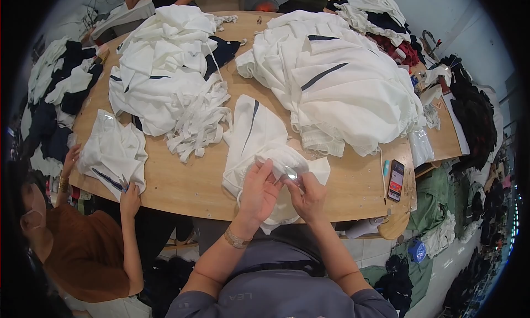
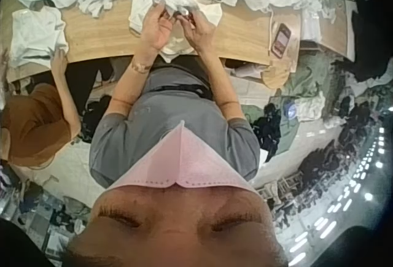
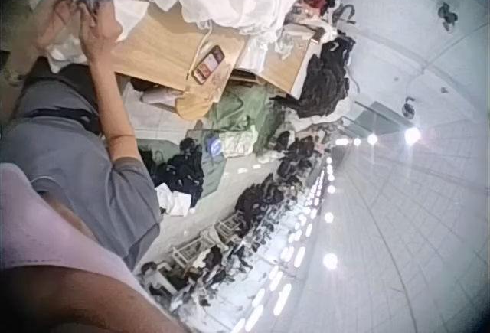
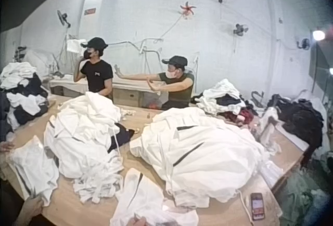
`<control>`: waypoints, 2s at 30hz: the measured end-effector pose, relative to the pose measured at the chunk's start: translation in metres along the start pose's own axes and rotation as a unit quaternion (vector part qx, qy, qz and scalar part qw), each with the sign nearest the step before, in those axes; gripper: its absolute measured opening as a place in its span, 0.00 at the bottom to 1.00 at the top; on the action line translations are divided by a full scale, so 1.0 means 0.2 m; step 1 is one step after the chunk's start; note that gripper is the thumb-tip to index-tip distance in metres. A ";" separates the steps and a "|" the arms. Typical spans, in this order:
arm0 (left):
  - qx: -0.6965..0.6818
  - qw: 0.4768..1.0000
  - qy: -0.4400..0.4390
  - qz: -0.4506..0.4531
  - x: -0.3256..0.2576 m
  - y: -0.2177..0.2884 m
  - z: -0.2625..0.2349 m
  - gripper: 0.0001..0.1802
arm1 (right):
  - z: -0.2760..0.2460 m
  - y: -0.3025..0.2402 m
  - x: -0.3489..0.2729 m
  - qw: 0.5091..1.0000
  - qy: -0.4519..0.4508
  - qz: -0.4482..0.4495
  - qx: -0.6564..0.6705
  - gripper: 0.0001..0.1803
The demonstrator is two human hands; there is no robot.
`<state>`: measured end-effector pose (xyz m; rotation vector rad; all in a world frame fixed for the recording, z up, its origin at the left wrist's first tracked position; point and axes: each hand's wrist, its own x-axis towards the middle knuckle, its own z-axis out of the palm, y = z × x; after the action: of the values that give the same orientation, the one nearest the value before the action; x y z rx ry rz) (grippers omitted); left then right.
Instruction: Trimming loose threads from white athletic shorts using small hand snips.
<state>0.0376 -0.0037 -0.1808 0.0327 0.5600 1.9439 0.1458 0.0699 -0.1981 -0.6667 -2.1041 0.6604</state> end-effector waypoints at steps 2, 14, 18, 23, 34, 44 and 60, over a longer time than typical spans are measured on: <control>-0.001 1.000 -0.005 0.002 0.00 0.00 0.00 0.09 | 0.00 0.00 0.00 1.000 0.002 0.000 -0.001 0.11; 0.016 0.999 -0.003 0.030 0.00 -0.03 0.01 0.10 | 0.00 0.01 -0.01 0.998 -0.002 0.036 0.053 0.12; 0.015 1.000 0.004 0.026 0.00 -0.03 0.01 0.08 | 0.00 0.00 -0.02 0.997 -0.011 0.040 0.060 0.13; 0.024 0.999 -0.006 0.039 0.00 -0.03 0.01 0.09 | 0.00 0.00 0.00 0.998 -0.016 0.027 0.048 0.13; -0.004 1.000 0.007 0.007 -0.01 -0.02 0.04 0.10 | 0.02 0.01 -0.01 0.963 0.044 0.142 0.224 0.14; -0.092 0.992 0.043 -0.081 0.01 -0.02 -0.04 0.07 | 0.04 0.03 0.02 0.978 0.195 0.043 0.055 0.05; -0.041 0.998 0.042 -0.025 0.00 -0.04 -0.01 0.07 | 0.00 -0.01 0.03 0.867 0.058 0.245 0.429 0.04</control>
<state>0.0431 -0.0020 -0.1853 -0.1139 0.5303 1.9246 0.1416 0.0720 -0.1940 -0.6776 -1.2930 1.6555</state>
